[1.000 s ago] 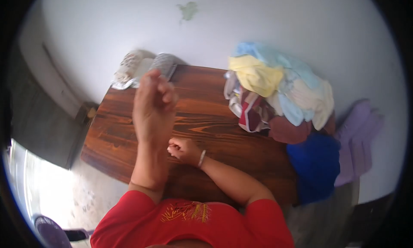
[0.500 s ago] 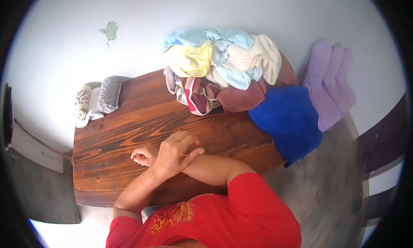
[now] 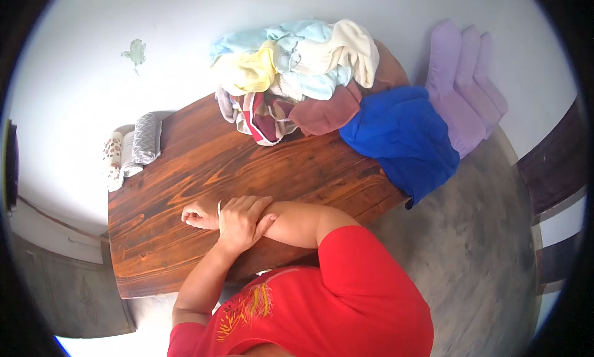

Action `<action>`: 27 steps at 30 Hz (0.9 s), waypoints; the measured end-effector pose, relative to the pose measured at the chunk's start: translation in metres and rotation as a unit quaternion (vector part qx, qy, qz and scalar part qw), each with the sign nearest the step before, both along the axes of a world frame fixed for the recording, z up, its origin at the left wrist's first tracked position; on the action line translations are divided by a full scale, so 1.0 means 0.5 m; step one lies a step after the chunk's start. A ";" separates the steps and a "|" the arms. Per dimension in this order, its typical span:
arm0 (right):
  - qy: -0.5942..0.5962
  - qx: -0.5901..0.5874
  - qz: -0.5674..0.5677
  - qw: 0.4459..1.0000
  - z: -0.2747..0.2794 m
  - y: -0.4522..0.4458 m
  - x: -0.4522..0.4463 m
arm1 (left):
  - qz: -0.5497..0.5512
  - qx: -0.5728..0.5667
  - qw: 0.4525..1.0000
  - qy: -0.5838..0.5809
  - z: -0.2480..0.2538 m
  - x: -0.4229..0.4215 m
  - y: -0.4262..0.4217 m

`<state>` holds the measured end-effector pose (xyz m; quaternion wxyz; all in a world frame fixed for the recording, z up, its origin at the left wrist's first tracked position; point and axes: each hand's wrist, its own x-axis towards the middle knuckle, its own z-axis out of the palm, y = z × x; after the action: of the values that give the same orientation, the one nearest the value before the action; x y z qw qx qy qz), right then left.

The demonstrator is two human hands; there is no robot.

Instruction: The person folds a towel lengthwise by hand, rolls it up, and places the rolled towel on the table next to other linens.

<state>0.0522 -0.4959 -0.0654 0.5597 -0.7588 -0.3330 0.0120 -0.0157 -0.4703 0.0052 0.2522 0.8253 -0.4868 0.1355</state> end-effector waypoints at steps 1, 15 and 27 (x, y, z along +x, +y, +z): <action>-0.008 -0.007 0.000 1.000 -0.001 -0.002 0.001 | 0.000 -0.008 1.000 -0.003 -0.002 -0.003 0.000; 0.087 0.092 -0.020 0.992 -0.034 -0.010 0.006 | 0.029 -0.245 0.969 -0.014 -0.037 0.026 0.040; -0.180 0.022 -0.164 0.970 0.358 -0.249 -0.178 | 0.195 -0.460 0.778 0.382 -0.111 0.166 0.154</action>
<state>-0.0366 -0.6206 0.1136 0.5015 -0.7802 -0.2996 -0.2236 0.0672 -0.3932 -0.0505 0.7354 0.6720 -0.0594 0.0636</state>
